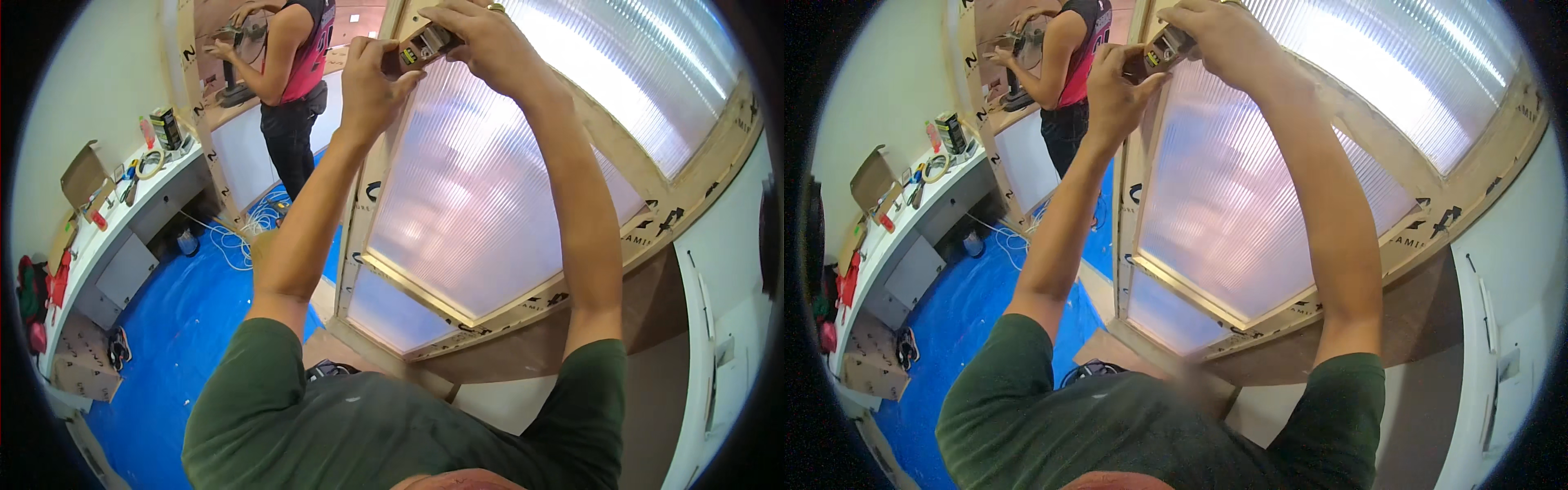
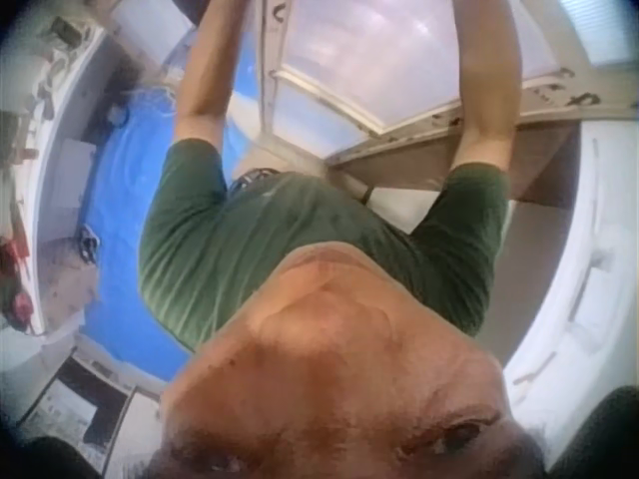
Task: The person uses a small sanding block to sand the wooden frame of a large panel that holds translucent corrugated plastic sheets.
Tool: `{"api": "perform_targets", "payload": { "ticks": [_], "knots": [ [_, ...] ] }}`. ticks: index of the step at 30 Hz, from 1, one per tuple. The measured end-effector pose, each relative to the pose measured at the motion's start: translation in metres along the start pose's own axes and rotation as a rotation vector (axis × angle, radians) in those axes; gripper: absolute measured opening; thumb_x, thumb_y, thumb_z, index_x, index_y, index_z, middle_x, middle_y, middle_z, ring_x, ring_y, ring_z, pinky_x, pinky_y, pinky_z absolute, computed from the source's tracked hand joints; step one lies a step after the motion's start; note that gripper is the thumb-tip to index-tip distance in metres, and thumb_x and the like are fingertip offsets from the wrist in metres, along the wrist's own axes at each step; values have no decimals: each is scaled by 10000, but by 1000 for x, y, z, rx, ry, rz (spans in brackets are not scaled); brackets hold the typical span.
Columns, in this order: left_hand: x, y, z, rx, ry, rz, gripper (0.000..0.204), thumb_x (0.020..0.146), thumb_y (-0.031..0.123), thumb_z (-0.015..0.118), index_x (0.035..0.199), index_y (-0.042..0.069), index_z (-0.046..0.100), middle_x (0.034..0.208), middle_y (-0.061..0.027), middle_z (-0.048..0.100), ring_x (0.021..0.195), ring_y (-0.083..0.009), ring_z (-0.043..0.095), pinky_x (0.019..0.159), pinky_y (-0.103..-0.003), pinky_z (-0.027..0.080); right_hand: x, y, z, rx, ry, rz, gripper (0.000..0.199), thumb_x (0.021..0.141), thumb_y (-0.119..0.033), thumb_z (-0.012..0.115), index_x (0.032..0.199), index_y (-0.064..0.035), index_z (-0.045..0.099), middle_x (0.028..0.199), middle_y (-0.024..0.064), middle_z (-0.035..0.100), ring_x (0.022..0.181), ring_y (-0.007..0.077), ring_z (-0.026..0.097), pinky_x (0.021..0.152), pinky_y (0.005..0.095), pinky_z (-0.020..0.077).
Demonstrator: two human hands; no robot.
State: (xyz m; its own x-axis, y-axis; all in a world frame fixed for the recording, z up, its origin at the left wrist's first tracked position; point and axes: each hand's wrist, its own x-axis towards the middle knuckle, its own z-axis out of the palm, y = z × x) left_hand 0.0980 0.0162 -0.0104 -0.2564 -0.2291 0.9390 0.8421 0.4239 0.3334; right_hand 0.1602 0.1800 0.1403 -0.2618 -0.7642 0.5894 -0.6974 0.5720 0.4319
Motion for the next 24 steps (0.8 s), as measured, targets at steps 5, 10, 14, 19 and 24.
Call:
{"api": "perform_targets", "payload": {
  "ticks": [5, 10, 14, 19, 24],
  "knots": [
    [-11, 10, 10, -2, 46, -82, 493, 746, 134, 952, 1138, -31, 702, 1065, -134, 640, 853, -229, 711, 799, -335, 584, 9, 16, 7, -72, -96, -64, 392, 820, 10, 734, 1207, -44, 702, 990, 151, 727, 967, 384, 651, 931, 458, 526],
    [-20, 12, 11, 93, 66, -125, 502, 734, 205, 966, 1085, -31, 697, 1018, -143, 658, 844, -260, 698, 788, -368, 571, 17, 21, 20, 20, -23, -151, 302, 889, -27, 642, 1182, -58, 710, 988, 154, 740, 979, 370, 681, 876, 453, 539],
    [-44, 2, 8, 132, 65, -195, 479, 742, 210, 960, 1042, -37, 679, 983, -142, 672, 847, -255, 698, 782, -362, 566, 31, -21, 13, 594, -283, 665, 287, 928, -49, 584, 1181, -92, 713, 1004, 145, 746, 1029, 343, 700, 911, 455, 522],
    [-55, 2, 10, 0, 55, -281, 483, 681, 144, 957, 998, -12, 628, 1040, -194, 608, 988, -378, 608, 863, -469, 512, 5, -3, 44, -122, -225, -92, 232, 975, -85, 526, 1140, -143, 677, 1062, 131, 747, 1045, 339, 692, 1022, 502, 436],
    [-78, -1, 7, 110, 89, -215, 484, 714, 189, 961, 1020, -20, 650, 1015, -161, 625, 883, -306, 657, 804, -410, 547, -13, -16, 50, -190, -73, -214, 232, 978, -76, 515, 1151, -142, 655, 1062, 120, 734, 1075, 310, 689, 1020, 515, 421]
  ]
}}
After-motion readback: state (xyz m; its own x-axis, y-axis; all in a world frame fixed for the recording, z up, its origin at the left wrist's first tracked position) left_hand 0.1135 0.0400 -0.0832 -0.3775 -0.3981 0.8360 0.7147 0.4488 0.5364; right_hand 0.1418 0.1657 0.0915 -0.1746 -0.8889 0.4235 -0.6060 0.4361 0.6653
